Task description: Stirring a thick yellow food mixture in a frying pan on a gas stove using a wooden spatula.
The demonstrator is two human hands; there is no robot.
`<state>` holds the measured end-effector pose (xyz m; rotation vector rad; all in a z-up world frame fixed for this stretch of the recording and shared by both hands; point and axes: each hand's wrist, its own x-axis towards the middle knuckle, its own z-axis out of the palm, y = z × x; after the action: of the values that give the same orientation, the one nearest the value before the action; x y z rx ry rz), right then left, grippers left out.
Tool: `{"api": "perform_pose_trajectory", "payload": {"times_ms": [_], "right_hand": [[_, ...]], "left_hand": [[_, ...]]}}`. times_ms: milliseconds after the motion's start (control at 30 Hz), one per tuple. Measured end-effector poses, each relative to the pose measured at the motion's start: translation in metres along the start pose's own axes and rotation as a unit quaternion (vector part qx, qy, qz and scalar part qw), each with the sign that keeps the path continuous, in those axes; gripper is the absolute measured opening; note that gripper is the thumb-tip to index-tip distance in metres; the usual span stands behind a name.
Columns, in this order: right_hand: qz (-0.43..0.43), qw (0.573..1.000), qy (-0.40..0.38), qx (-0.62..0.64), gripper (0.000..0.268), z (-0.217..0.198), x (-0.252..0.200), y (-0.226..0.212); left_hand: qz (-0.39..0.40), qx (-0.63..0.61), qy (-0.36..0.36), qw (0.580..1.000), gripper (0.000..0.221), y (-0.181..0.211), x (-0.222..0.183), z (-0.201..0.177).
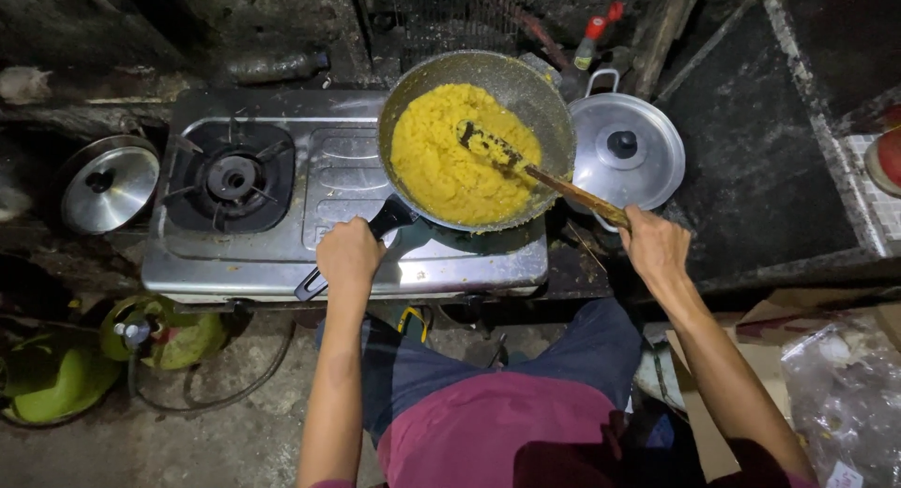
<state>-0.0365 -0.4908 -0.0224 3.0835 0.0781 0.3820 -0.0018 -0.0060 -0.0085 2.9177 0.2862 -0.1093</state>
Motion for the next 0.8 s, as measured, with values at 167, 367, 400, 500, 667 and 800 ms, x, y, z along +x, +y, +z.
{"api": "perform_pose_trajectory", "payload": {"times_ms": [167,367,400,500,667,800], "right_hand": [[0.002,1.0,-0.011,0.006,0.015,-0.011,0.002,-0.006],[0.001,1.0,-0.013,0.001,0.015,-0.016,0.002,-0.009],[0.001,1.0,-0.013,0.002,0.015,-0.015,0.003,-0.009],[-0.001,1.0,-0.012,0.004,0.015,-0.014,0.004,-0.008],[0.0,1.0,-0.015,0.004,0.015,-0.013,0.002,-0.009],[0.002,1.0,-0.02,-0.008,0.018,-0.019,0.002,-0.012]], "left_hand": [[0.0,0.003,-0.013,1.0,0.031,0.0,-0.001,-0.003],[-0.007,0.007,-0.026,1.0,0.032,-0.002,0.002,0.001],[-0.007,0.007,-0.026,1.0,0.032,-0.001,0.001,-0.001],[-0.008,0.004,-0.021,1.0,0.031,0.001,0.001,-0.004],[-0.009,0.002,-0.019,1.0,0.031,0.0,-0.001,-0.003],[-0.006,0.005,-0.019,1.0,0.032,-0.002,0.002,0.002]]}}
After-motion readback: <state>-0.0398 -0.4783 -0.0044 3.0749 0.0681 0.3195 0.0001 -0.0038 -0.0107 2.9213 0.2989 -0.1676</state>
